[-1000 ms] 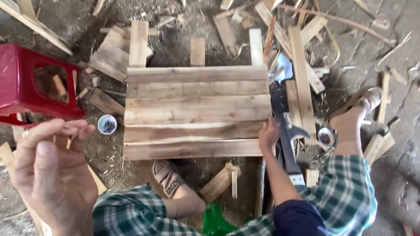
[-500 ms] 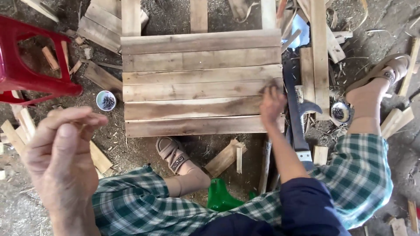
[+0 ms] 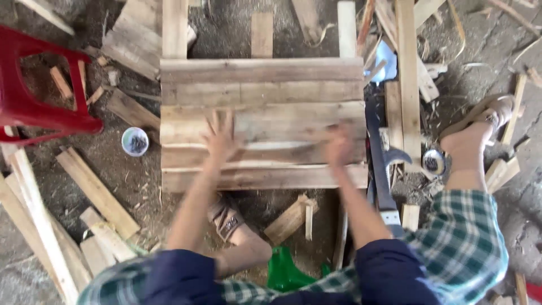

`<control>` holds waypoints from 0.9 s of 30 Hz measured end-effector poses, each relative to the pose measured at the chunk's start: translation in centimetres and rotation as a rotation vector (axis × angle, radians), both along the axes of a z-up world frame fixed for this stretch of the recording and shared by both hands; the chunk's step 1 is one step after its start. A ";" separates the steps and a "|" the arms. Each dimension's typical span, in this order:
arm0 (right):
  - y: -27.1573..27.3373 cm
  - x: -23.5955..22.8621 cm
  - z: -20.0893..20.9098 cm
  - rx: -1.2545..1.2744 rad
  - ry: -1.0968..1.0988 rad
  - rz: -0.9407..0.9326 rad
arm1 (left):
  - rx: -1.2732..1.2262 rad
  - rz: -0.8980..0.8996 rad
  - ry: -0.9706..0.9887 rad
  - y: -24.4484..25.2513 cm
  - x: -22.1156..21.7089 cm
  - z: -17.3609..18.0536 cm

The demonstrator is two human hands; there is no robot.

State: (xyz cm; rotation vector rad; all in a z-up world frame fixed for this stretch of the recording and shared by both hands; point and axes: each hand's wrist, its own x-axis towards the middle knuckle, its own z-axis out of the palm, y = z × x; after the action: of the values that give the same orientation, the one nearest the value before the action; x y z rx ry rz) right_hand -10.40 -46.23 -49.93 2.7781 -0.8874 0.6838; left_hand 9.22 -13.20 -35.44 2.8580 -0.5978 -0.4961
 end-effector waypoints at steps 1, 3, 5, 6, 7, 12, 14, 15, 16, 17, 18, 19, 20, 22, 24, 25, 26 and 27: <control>3.6 2.4 0.0 0.142 -0.054 0.129 | 0.014 0.044 0.099 -0.8 -1.1 0.2; 9.1 5.9 1.0 0.284 -0.112 0.264 | 0.030 0.092 0.193 -1.6 -2.0 -0.2; 13.4 7.8 3.2 0.287 -0.195 0.553 | 0.046 0.087 0.240 -1.2 -1.6 -0.9; 11.8 8.1 2.6 0.293 -0.205 0.556 | 0.053 0.091 0.232 -0.9 -1.4 -0.2; 9.7 7.9 2.0 0.220 -0.137 0.491 | 0.004 0.111 0.274 -1.2 -1.5 0.2; -3.0 1.9 3.3 -0.159 0.032 0.198 | 0.008 0.113 0.289 -0.8 -0.5 -4.0; -5.1 1.5 2.7 -0.080 -0.023 0.082 | -0.012 0.140 0.299 -1.0 -0.8 -4.5; -1.2 3.4 2.5 -0.084 -0.030 0.080 | -0.016 0.137 0.292 -1.1 -0.7 -4.2; 2.7 5.2 2.2 0.102 0.020 0.127 | 0.007 0.128 0.311 -1.2 -0.8 -4.0; 7.0 7.0 1.7 0.295 0.072 0.179 | 0.037 0.126 0.331 -0.9 -1.0 -3.9; 9.0 8.4 1.5 0.298 0.067 0.183 | 0.040 0.130 0.325 -1.3 -0.6 -3.6; 11.6 9.4 1.2 0.228 -0.078 0.346 | 0.044 0.135 0.330 -1.2 -0.7 -3.5; 14.1 10.4 0.8 0.157 -0.227 0.505 | 0.048 0.141 0.335 -1.2 -0.7 -3.5; 10.1 8.8 1.4 0.108 -0.122 0.477 | 0.048 0.141 0.336 -0.8 -0.8 -3.3; 3.8 6.1 2.3 0.049 -0.016 0.452 | 0.035 0.140 0.336 -1.7 -0.7 -2.8; 0.5 4.2 2.4 0.076 0.029 0.263 | 0.029 0.145 0.333 -1.7 -0.7 -2.5; -2.7 2.4 2.6 0.100 0.075 0.073 | 0.023 0.149 0.330 -1.6 -0.7 -2.2; -3.5 3.5 0.2 0.099 0.082 0.075 | 0.023 0.151 0.337 -1.5 -0.8 -2.3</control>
State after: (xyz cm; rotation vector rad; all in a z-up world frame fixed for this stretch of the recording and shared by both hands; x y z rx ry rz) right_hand -6.88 -49.72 -49.75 2.9165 -0.8274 0.5459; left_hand 8.45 -14.71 -37.72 2.7202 -0.3169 -0.9348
